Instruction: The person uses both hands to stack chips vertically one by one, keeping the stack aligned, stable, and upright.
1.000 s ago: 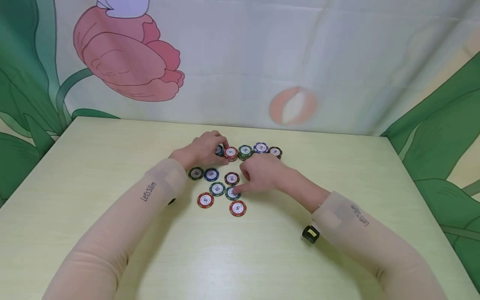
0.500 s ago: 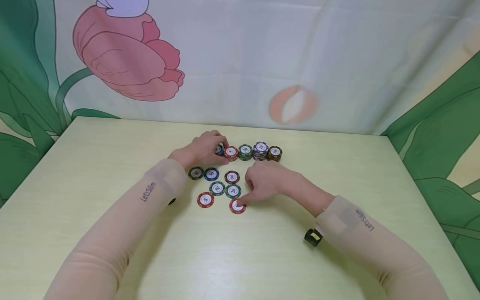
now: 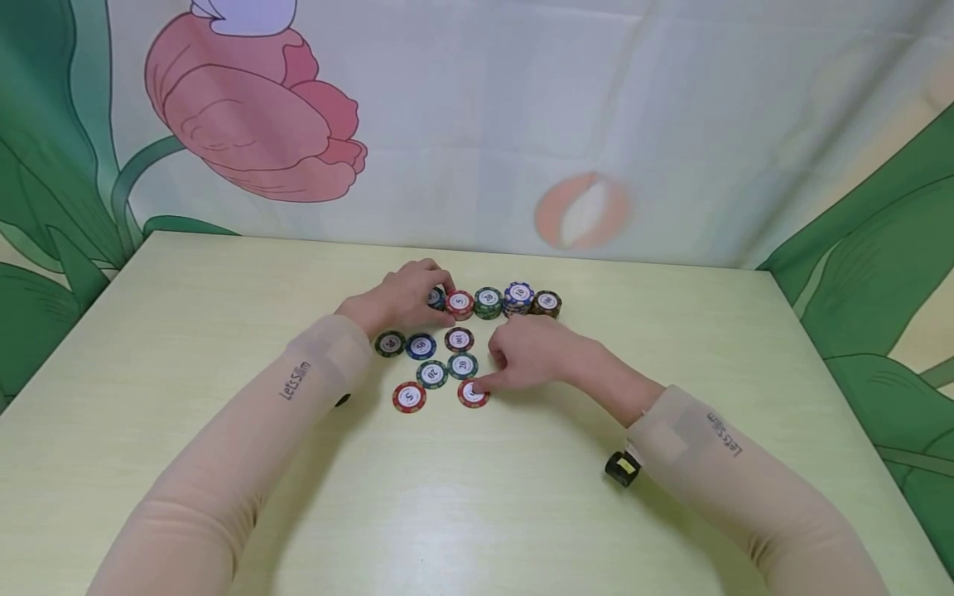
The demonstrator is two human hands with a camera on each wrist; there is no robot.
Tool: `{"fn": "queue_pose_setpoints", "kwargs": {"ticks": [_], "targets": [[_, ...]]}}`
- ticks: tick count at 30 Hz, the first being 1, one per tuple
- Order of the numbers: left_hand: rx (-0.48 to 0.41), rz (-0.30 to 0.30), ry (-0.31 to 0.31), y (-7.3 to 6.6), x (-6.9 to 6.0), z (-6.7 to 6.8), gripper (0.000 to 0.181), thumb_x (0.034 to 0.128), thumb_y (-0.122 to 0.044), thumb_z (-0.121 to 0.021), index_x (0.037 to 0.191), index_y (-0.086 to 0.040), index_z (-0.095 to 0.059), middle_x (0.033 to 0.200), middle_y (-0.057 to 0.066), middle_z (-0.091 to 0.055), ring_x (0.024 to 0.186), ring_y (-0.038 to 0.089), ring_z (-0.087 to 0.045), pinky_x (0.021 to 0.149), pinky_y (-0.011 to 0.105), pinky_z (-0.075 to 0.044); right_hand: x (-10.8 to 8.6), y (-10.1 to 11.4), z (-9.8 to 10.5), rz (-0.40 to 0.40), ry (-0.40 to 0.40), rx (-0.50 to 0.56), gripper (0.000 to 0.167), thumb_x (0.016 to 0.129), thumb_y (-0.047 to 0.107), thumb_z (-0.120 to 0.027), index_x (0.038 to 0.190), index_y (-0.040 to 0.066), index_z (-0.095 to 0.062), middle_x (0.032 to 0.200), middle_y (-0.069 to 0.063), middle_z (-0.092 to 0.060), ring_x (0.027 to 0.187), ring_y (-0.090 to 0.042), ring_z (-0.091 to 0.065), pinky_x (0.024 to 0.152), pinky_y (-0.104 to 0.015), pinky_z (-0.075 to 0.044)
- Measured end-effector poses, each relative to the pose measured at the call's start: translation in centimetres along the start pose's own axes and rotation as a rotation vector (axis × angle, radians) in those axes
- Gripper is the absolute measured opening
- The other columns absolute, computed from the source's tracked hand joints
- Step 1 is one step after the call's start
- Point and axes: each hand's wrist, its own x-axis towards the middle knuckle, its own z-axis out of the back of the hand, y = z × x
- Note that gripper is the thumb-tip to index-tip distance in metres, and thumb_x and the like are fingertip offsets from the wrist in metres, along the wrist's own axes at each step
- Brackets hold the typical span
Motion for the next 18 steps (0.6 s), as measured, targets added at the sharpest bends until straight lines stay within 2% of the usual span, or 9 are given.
{"fn": "queue_pose_setpoints", "kwargs": {"ticks": [5, 9, 13, 18], "targets": [[0.001, -0.003, 0.002, 0.15, 0.09, -0.01, 0.046, 0.0929, -0.036, -0.078, 0.128, -0.011, -0.063, 0.145, 0.016, -0.047, 0.136, 0.036, -0.039, 0.111, 0.063, -0.030, -0.03, -0.18, -0.17, 0.030, -0.028, 0.005, 0.045, 0.087, 0.064, -0.071, 0.071, 0.023, -0.062, 0.062, 0.011, -0.059, 0.059, -0.011, -0.056, 0.055, -0.032, -0.044], [-0.002, 0.004, 0.004, 0.31, 0.16, -0.07, 0.046, 0.0933, -0.036, -0.078, 0.129, -0.011, -0.063, 0.147, 0.016, -0.046, 0.137, 0.035, -0.039, 0.112, 0.062, -0.029, -0.10, 0.03, -0.23, 0.044, -0.042, 0.016, 0.046, 0.084, 0.067, -0.072, 0.078, 0.023, -0.062, 0.067, 0.010, -0.060, 0.063, -0.011, -0.056, 0.057, -0.032, -0.044], [-0.006, 0.012, 0.003, 0.29, 0.12, -0.10, 0.047, 0.0936, -0.037, -0.077, 0.130, -0.011, -0.063, 0.149, 0.016, -0.045, 0.138, 0.035, -0.038, 0.113, 0.061, -0.028, -0.16, 0.31, -0.16, 0.046, -0.036, 0.010, 0.047, 0.081, 0.068, -0.075, 0.083, 0.022, -0.063, 0.070, 0.009, -0.061, 0.065, -0.012, -0.057, 0.058, -0.032, -0.045], [-0.005, 0.005, 0.002, 0.19, 0.11, -0.10, 0.047, 0.0941, -0.037, -0.077, 0.130, -0.011, -0.063, 0.149, 0.016, -0.045, 0.138, 0.036, -0.038, 0.112, 0.061, -0.029, -0.24, 0.14, 0.05, 0.042, -0.016, 0.003, 0.042, 0.084, 0.060, -0.076, 0.087, 0.021, -0.064, 0.073, 0.008, -0.061, 0.068, -0.013, -0.058, 0.060, -0.033, -0.046]]}}
